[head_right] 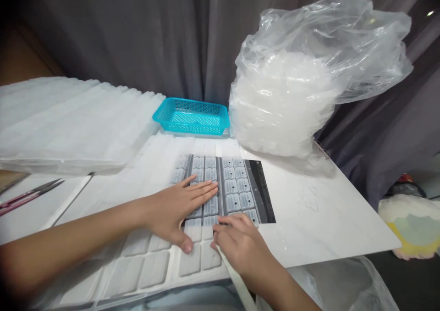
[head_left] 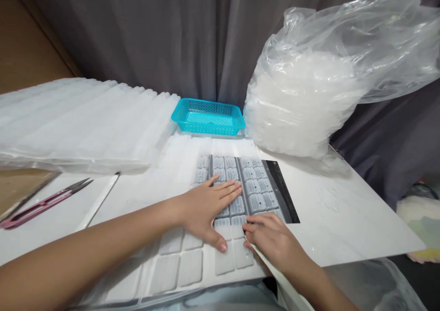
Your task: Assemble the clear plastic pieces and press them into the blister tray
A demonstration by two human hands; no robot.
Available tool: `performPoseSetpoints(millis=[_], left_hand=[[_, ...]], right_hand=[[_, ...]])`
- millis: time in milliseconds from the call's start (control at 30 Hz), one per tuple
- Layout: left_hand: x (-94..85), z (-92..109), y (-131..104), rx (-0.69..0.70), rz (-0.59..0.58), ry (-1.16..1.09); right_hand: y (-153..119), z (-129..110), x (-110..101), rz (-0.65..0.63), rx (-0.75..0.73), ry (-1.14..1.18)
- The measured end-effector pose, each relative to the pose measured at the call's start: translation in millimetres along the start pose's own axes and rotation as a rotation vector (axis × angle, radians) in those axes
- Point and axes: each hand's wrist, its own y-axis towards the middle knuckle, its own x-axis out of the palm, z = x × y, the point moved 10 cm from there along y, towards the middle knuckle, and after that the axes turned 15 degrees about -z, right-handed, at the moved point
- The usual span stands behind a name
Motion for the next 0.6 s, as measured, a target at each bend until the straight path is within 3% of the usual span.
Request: performPoseSetpoints(millis=[167, 300, 433, 500, 600], left_hand=[[-1.3, 2.2, 0.4, 0.009, 0.002, -0.005], [0.2, 2.5, 0.7, -0.025, -0.027, -0.008], [-0.4, 3.7, 0.9, -0.027, -0.046, -0.016], [0.0, 3.3, 1.0, -0.016, -0.051, -0.026], [1.5, -0.2, 0.4, -0.017, -0.044, -0.032]], right_hand=[[-5.9, -2.6, 7.7, 0.031, 0.008, -0.022], [-20.9, 38.9, -1.6, 0.170, 0.173, 0.074], [-30.2, 86.0, -38.4, 0.277, 0.384, 0.022], [-17.9, 100.7, -46.6, 0.180, 0.418, 0.105], [15.1, 100.4, -24.1, -0.124, 0.322, 0.520]])
